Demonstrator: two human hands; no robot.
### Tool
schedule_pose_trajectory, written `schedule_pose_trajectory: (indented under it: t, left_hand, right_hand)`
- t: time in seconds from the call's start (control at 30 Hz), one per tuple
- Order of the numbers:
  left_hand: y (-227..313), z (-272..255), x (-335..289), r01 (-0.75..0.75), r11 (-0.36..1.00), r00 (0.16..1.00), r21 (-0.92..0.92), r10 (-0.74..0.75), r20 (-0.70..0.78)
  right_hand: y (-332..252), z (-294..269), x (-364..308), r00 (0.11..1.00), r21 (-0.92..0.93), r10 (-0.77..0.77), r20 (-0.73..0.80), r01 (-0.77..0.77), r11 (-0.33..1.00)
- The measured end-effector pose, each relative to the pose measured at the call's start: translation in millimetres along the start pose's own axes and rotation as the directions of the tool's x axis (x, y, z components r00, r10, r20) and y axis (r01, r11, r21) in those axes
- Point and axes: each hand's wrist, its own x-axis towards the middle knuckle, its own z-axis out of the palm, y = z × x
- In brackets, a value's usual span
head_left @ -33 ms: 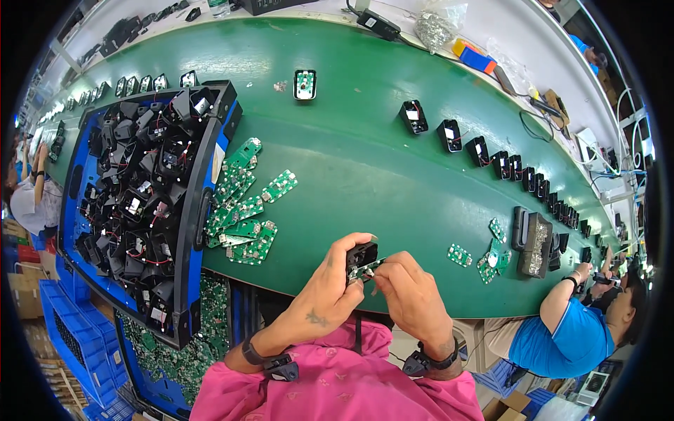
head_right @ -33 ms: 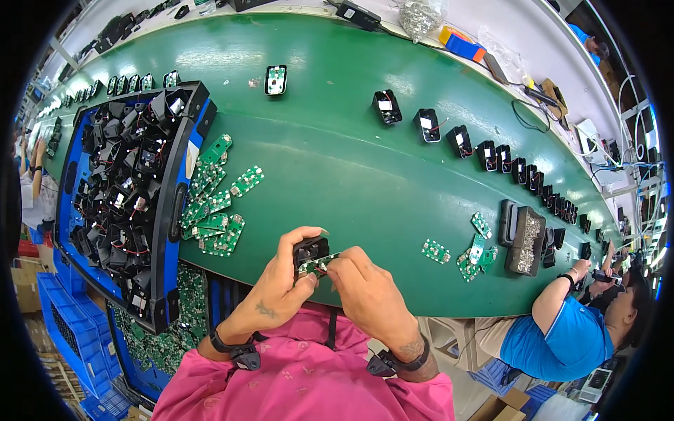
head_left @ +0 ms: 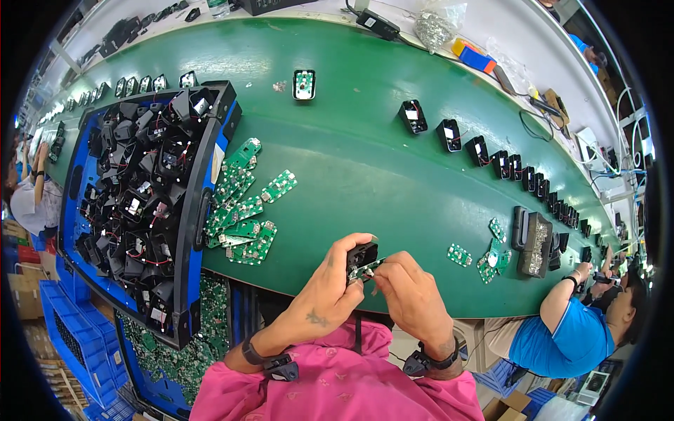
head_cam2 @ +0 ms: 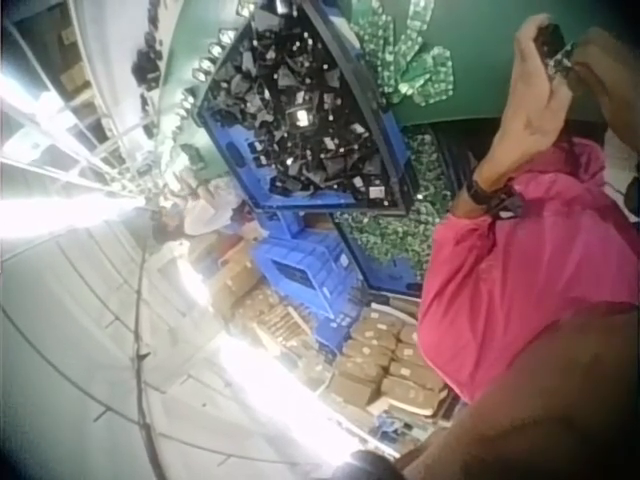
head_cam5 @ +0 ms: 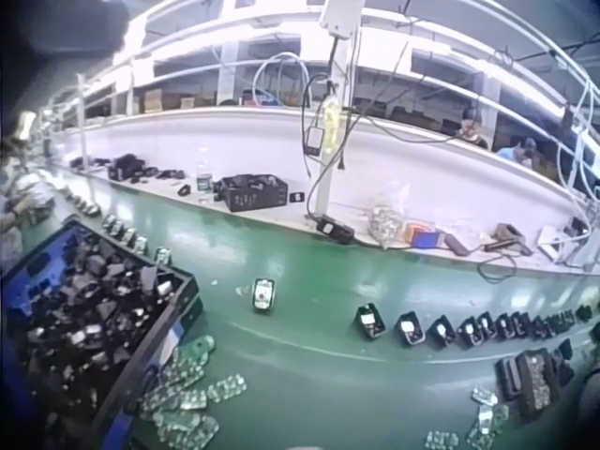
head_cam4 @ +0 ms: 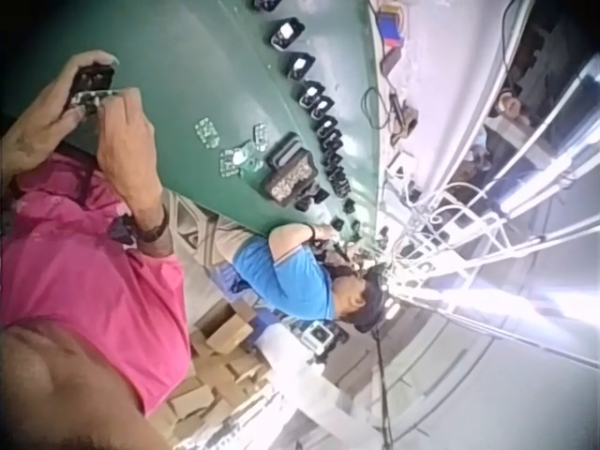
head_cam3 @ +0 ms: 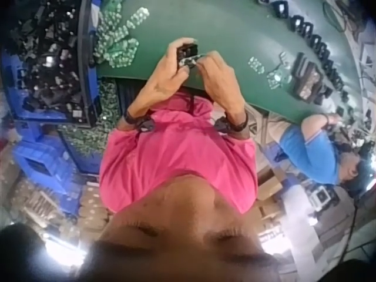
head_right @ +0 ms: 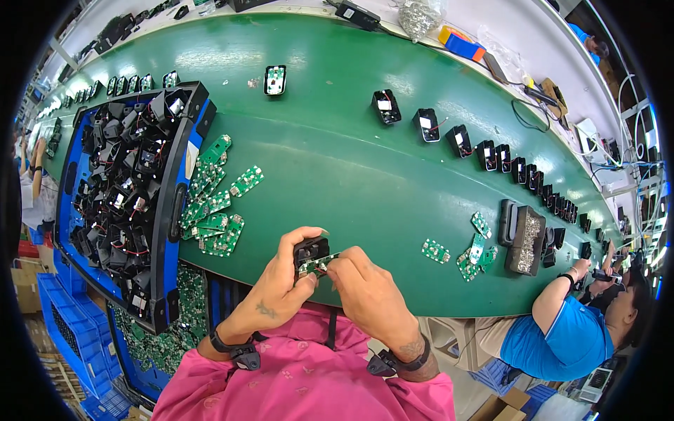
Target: Assembling electronic components by snapping circuit boards into plastic housings on an assembly line.
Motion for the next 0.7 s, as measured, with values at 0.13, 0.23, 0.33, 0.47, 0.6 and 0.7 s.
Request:
schedule_pose_trajectory:
  t: [0.13,0.23,0.33,0.47,0.6,0.7]
  left_hand:
    - [1.0,-0.5,2.9,-0.081,0.975,0.997,0.209,0.077,0.027]
    - [5.9,3.0,2.5,-0.032,0.947,0.999,0.318,0.031,0.008]
    - [10.1,-0.4,5.0,0.024,0.954,0.995,0.298,-0.051,0.082]
    - [11.3,-1.0,8.4,0.035,0.96,0.991,0.278,-0.069,0.111]
    - [5.8,3.5,9.0,0.046,0.94,0.994,0.338,-0.077,0.079]
    - [-14.3,1.8,14.8,0.012,0.962,0.998,0.274,-0.028,0.054]
  right_hand:
    - [0.3,-2.4,-0.8,0.997,-0.092,0.008,0.081,-0.001,0.996]
    - [0.4,-1.1,-0.7,0.995,-0.114,0.013,0.097,-0.002,0.993]
    - [4.2,-2.7,-4.1,0.988,-0.148,0.008,0.156,0.016,0.989]
    - [3.4,-8.3,-2.2,0.979,-0.15,0.003,0.204,0.028,0.988]
    - [6.6,3.7,-3.7,0.989,-0.149,0.043,0.138,-0.023,0.989]
    - [14.5,17.1,-3.7,0.998,-0.132,0.045,0.053,-0.038,0.99]
